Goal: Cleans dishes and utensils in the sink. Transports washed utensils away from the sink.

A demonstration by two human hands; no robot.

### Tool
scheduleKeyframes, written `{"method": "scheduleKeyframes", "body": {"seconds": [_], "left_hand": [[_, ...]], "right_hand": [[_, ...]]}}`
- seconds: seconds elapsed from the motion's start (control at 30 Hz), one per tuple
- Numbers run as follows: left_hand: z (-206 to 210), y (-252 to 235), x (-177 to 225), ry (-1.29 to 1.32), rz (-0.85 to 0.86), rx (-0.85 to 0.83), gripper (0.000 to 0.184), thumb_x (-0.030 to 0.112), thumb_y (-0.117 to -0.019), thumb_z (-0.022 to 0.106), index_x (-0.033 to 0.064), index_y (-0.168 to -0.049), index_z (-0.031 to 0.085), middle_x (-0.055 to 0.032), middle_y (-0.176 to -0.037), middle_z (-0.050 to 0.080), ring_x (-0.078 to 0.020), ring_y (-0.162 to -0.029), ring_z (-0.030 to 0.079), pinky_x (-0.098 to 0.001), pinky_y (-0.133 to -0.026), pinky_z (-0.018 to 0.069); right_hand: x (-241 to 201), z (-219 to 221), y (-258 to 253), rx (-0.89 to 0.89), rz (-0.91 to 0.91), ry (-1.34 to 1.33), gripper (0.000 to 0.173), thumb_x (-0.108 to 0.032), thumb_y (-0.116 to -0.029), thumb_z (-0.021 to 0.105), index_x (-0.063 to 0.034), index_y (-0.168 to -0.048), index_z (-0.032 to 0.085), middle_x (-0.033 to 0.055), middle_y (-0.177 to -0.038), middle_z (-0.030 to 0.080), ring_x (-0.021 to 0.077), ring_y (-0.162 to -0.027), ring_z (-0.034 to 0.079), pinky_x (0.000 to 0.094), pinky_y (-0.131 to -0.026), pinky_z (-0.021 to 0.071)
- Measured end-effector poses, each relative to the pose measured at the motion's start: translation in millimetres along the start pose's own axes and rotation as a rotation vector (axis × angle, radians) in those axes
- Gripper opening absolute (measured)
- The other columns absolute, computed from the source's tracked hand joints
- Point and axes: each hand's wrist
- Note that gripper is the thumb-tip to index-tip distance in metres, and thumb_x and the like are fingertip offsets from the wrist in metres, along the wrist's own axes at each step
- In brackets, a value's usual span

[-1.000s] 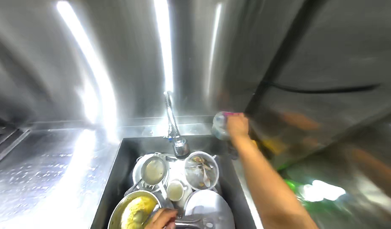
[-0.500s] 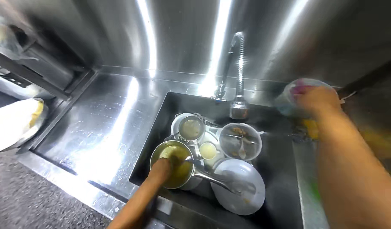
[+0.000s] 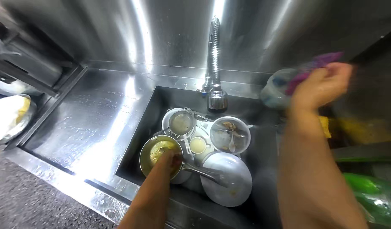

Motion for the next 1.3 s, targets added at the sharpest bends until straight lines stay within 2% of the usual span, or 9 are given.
{"method": "scheduleKeyframes", "body": {"seconds": [0.17, 0.3, 0.4, 0.53, 0.63, 0.83, 1.0, 1.1, 1.3], "left_hand": [[-30.3, 19.4, -1.7, 0.076, -0.038, 0.025, 0.019, 0.003, -0.1036, 0.046, -0.0022, -0.121, 0.051, -0.0119, -0.088, 0.055, -0.0172, -0.065, 0.058, -0.0294, -0.061, 0.0546], [-64.1, 75.3, -4.8, -0.29, 0.203, -0.085, 0.024, 0.018, -0.11, 0.043, 0.0005, -0.124, 0.053, -0.0002, -0.071, 0.046, -0.0071, -0.049, 0.044, -0.0205, -0.047, 0.0416], [-76.3, 128.3, -12.8, -0.348, 0.401, -0.337, 0.031, 0.016, -0.1115, 0.036, 0.0061, -0.14, 0.043, 0.0003, -0.081, 0.048, -0.0066, -0.054, 0.044, -0.0219, -0.05, 0.0405], [-52.3, 163.9, -25.2, -0.418, 0.653, -0.411, 0.023, 0.011, -0.1087, 0.04, 0.0036, -0.124, 0.056, 0.0013, -0.08, 0.054, -0.0049, -0.057, 0.048, -0.022, -0.053, 0.0431], [-52.7, 167.8, -27.3, -0.616, 0.853, -0.274, 0.028, 0.009, -0.1063, 0.043, -0.0054, -0.119, 0.063, -0.0144, -0.095, 0.064, -0.0204, -0.081, 0.061, -0.0397, -0.08, 0.0526], [-62.2, 164.9, -28.3, -0.69, 0.878, -0.342, 0.031, 0.014, -0.1104, 0.037, -0.002, -0.117, 0.062, -0.0058, -0.084, 0.058, -0.0138, -0.071, 0.053, -0.0322, -0.071, 0.0484], [-61.6, 168.9, -18.3, -0.744, 0.907, -0.317, 0.027, 0.009, -0.1062, 0.045, -0.0062, -0.114, 0.065, -0.0163, -0.097, 0.066, -0.0229, -0.086, 0.063, -0.041, -0.086, 0.0519], [-58.5, 167.3, -20.0, -0.768, 0.985, -0.369, 0.032, 0.013, -0.1094, 0.038, -0.0047, -0.114, 0.064, -0.0133, -0.091, 0.062, -0.0217, -0.082, 0.059, -0.0396, -0.082, 0.0499], [-49.3, 165.4, -11.5, -0.492, 0.989, -0.386, 0.035, 0.017, -0.1103, 0.036, 0.001, -0.111, 0.068, 0.0006, -0.082, 0.057, -0.0073, -0.071, 0.051, -0.0268, -0.07, 0.0456]], "right_hand": [[-14.3, -29.8, 45.1, 0.127, 0.086, -0.723, 0.017, -0.006, -0.1011, 0.044, -0.0007, -0.106, 0.06, -0.0028, -0.088, 0.059, 0.0022, -0.078, 0.059, 0.0243, -0.074, 0.0534], [3.8, -39.0, 140.4, -0.299, 0.417, -1.026, 0.019, -0.015, -0.0976, 0.037, -0.0224, -0.099, 0.055, -0.012, -0.079, 0.06, 0.0014, -0.07, 0.06, 0.0251, -0.062, 0.0527], [-2.1, -22.9, 224.1, -0.523, 0.416, -0.896, 0.025, -0.005, -0.0865, 0.042, -0.0074, -0.106, 0.058, -0.0024, -0.093, 0.063, 0.0062, -0.078, 0.063, 0.0292, -0.066, 0.0546], [-35.9, 7.0, 298.2, -0.746, -0.218, -0.529, 0.018, -0.009, -0.0878, 0.058, 0.0042, -0.087, 0.07, 0.0242, -0.123, 0.068, 0.0385, -0.128, 0.058, 0.054, -0.109, 0.0443], [-49.1, 23.7, 289.9, -0.771, -0.575, -0.233, 0.036, -0.038, -0.0938, 0.062, -0.0064, -0.082, 0.074, 0.0093, -0.084, 0.073, 0.0336, -0.096, 0.07, 0.0547, -0.089, 0.0534], [-62.2, 32.6, 238.2, -1.072, 0.062, -0.164, 0.05, -0.041, -0.1065, 0.053, 0.0021, -0.085, 0.065, 0.0154, -0.071, 0.058, 0.0288, -0.065, 0.056, 0.0512, -0.065, 0.047], [-71.5, 19.4, 275.0, -0.841, -0.583, -0.021, 0.041, -0.033, -0.0948, 0.061, -0.0054, -0.065, 0.067, 0.0091, -0.068, 0.066, 0.0284, -0.075, 0.069, 0.0504, -0.073, 0.0527], [-69.4, 20.4, 236.5, -1.099, 0.04, -0.137, 0.045, -0.032, -0.1054, 0.054, 0.0019, -0.078, 0.067, 0.0142, -0.07, 0.062, 0.0276, -0.07, 0.062, 0.0481, -0.069, 0.0501], [-40.1, 28.4, 229.1, -0.525, 1.06, -1.166, 0.049, -0.044, -0.1111, 0.03, -0.0139, -0.082, 0.056, 0.0004, -0.063, 0.058, 0.0134, -0.055, 0.058, 0.0322, -0.054, 0.0531]]}}
Point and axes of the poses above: each hand's wrist, its own y-axis away from the middle knuckle, its own z-axis out of the palm, x = y × z
